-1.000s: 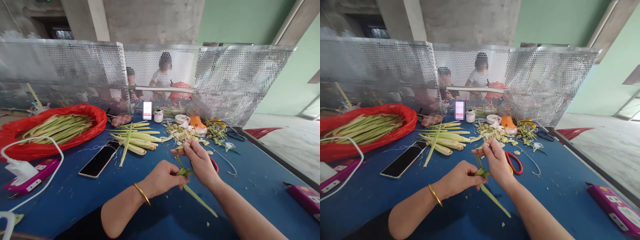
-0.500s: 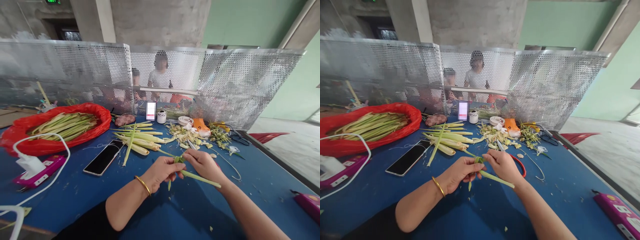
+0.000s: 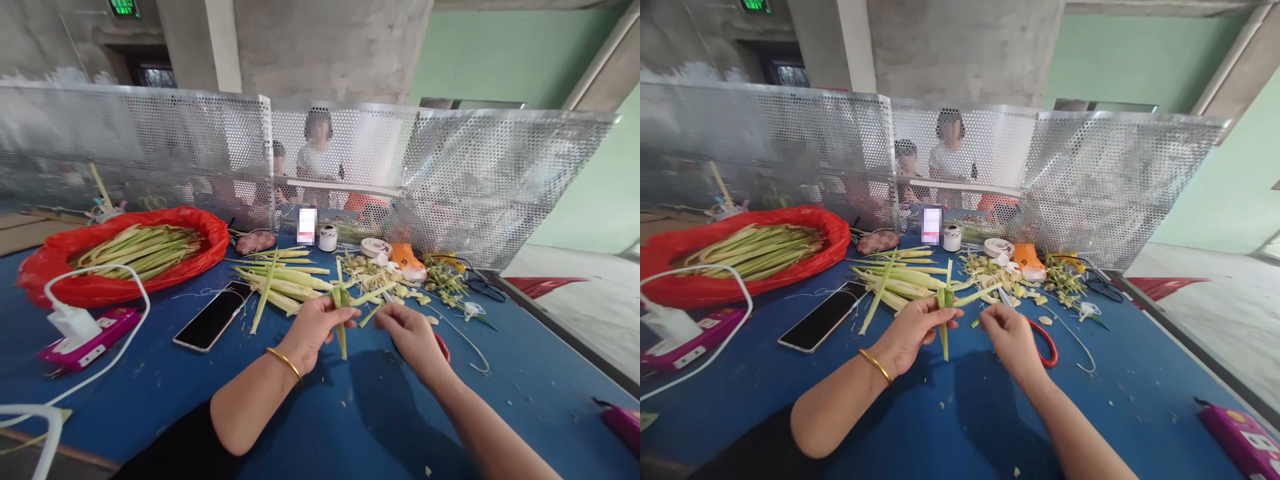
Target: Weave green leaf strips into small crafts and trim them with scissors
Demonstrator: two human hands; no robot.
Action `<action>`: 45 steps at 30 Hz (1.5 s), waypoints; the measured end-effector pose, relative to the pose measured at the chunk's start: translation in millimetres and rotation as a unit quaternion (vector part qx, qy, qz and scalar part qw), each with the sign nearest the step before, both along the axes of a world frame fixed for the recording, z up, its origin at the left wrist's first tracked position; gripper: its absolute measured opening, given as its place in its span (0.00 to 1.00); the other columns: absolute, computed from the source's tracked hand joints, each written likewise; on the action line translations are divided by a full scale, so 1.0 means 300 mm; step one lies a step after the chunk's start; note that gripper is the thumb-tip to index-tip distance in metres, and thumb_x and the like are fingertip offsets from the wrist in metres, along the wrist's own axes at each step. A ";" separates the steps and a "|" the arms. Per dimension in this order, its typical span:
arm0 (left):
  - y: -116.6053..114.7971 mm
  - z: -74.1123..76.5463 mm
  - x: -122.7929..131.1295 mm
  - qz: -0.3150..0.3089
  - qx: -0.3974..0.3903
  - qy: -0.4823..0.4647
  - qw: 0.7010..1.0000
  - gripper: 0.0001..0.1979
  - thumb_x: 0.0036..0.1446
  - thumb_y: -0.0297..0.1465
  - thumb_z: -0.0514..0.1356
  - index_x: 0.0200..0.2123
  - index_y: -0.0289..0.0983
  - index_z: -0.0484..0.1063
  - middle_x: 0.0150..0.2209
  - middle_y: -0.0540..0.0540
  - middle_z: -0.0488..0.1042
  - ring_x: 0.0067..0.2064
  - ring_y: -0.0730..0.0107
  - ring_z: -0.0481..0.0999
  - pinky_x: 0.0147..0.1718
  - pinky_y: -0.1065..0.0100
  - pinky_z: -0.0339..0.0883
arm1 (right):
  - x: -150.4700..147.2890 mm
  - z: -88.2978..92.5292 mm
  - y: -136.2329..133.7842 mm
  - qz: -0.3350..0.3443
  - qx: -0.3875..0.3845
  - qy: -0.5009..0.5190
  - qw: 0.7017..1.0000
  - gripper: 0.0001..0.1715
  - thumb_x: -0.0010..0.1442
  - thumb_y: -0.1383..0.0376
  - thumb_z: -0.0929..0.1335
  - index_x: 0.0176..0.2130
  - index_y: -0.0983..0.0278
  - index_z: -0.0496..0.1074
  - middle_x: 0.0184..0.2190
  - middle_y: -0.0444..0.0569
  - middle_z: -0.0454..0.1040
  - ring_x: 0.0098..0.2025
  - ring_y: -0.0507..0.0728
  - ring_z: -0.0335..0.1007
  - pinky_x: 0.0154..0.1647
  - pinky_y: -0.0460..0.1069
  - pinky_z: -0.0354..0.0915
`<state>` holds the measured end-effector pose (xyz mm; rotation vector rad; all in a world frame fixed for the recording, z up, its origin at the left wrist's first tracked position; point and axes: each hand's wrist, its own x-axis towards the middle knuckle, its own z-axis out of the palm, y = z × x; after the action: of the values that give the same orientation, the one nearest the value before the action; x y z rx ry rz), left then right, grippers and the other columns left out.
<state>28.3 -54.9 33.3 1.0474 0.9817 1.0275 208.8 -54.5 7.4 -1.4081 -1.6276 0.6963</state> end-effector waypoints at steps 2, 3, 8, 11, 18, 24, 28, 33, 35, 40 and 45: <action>-0.001 0.003 0.000 0.001 0.007 -0.012 1.000 0.15 0.44 0.33 0.66 0.37 0.35 0.76 0.35 0.44 0.79 0.27 0.77 0.71 0.16 0.77 0.44 | -0.055 0.010 -0.042 0.126 -0.048 0.024 0.991 0.17 0.57 0.55 0.65 0.26 0.64 0.72 0.25 0.45 0.72 0.30 0.55 0.66 0.32 0.48 0.61; -0.003 0.002 0.003 0.000 0.006 -0.014 1.000 0.15 0.45 0.33 0.66 0.38 0.35 0.76 0.34 0.44 0.79 0.26 0.77 0.70 0.16 0.77 0.45 | -0.082 0.008 -0.059 0.152 -0.050 0.058 0.985 0.16 0.57 0.55 0.66 0.31 0.65 0.73 0.28 0.46 0.73 0.32 0.55 0.67 0.33 0.48 0.62; -0.006 -0.011 0.016 -0.009 0.009 -0.007 1.000 0.13 0.45 0.34 0.66 0.35 0.33 0.76 0.34 0.42 0.79 0.22 0.78 0.69 0.14 0.76 0.48 | -0.151 -0.035 -0.093 0.151 -0.065 0.094 0.982 0.21 0.61 0.53 0.64 0.27 0.66 0.74 0.24 0.46 0.72 0.27 0.53 0.63 0.30 0.47 0.60; 0.006 -0.012 0.008 0.007 0.016 -0.015 1.000 0.12 0.45 0.35 0.66 0.32 0.32 0.76 0.36 0.39 0.79 0.29 0.71 0.76 0.13 0.77 0.48 | -0.143 -0.032 -0.105 0.172 -0.077 0.082 0.979 0.22 0.61 0.53 0.64 0.26 0.66 0.73 0.22 0.46 0.70 0.26 0.53 0.63 0.29 0.47 0.60; 0.018 0.002 -0.004 0.037 0.027 0.008 0.999 0.12 0.48 0.36 0.65 0.27 0.30 0.77 0.32 0.38 0.79 0.24 0.75 0.71 0.14 0.76 0.48 | -0.151 0.020 -0.153 0.232 -0.074 0.077 0.967 0.20 0.62 0.57 0.64 0.24 0.65 0.71 0.24 0.45 0.70 0.28 0.52 0.65 0.30 0.45 0.60; 0.020 0.005 -0.011 0.027 0.028 0.037 0.999 0.15 0.50 0.39 0.63 0.28 0.31 0.77 0.22 0.44 0.75 0.17 0.82 0.60 0.16 0.74 0.44 | -0.132 0.035 -0.155 0.228 0.045 -0.061 0.971 0.20 0.64 0.60 0.61 0.24 0.63 0.69 0.25 0.46 0.70 0.29 0.54 0.66 0.31 0.47 0.61; 0.011 0.014 -0.012 -0.009 0.029 0.056 0.998 0.12 0.47 0.37 0.64 0.26 0.32 0.76 0.18 0.50 0.69 0.20 0.79 0.62 0.18 0.74 0.43 | -0.065 0.057 -0.111 0.013 0.248 -0.179 0.952 0.09 0.63 0.61 0.63 0.40 0.60 0.70 0.40 0.54 0.73 0.45 0.62 0.67 0.45 0.55 0.59; -0.002 0.005 0.004 0.004 0.063 0.086 0.994 0.12 0.42 0.37 0.67 0.25 0.33 0.74 0.21 0.50 0.71 0.21 0.79 0.60 0.20 0.73 0.49 | -0.033 0.054 -0.066 0.042 0.228 -0.290 0.929 0.12 0.66 0.62 0.60 0.34 0.60 0.68 0.27 0.47 0.73 0.32 0.57 0.68 0.48 0.56 0.56; 0.004 -0.005 0.006 0.031 0.075 0.101 0.991 0.14 0.43 0.39 0.66 0.22 0.33 0.73 0.20 0.50 0.71 0.21 0.78 0.60 0.22 0.73 0.52 | -0.037 0.052 -0.068 0.066 0.208 -0.296 0.930 0.18 0.67 0.63 0.57 0.27 0.60 0.65 0.22 0.45 0.70 0.26 0.54 0.64 0.42 0.53 0.57; 0.031 -0.019 -0.004 0.056 0.069 0.067 0.994 0.13 0.44 0.37 0.66 0.21 0.32 0.74 0.21 0.49 0.72 0.22 0.79 0.60 0.23 0.72 0.54 | -0.032 0.077 -0.088 0.102 0.141 -0.247 0.953 0.21 0.65 0.61 0.59 0.22 0.60 0.64 0.19 0.44 0.68 0.26 0.54 0.63 0.32 0.49 0.57; 0.028 0.006 -0.018 0.018 0.003 0.016 1.000 0.13 0.41 0.36 0.68 0.25 0.32 0.73 0.21 0.51 0.69 0.20 0.80 0.61 0.20 0.73 0.54 | -0.005 0.095 -0.076 0.145 0.029 -0.139 0.979 0.21 0.63 0.55 0.61 0.25 0.62 0.71 0.22 0.45 0.71 0.27 0.54 0.65 0.28 0.47 0.57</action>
<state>22.8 -46.4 35.0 1.0565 1.0280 1.0464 207.4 -77.2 35.8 -1.2827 -2.0844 0.6286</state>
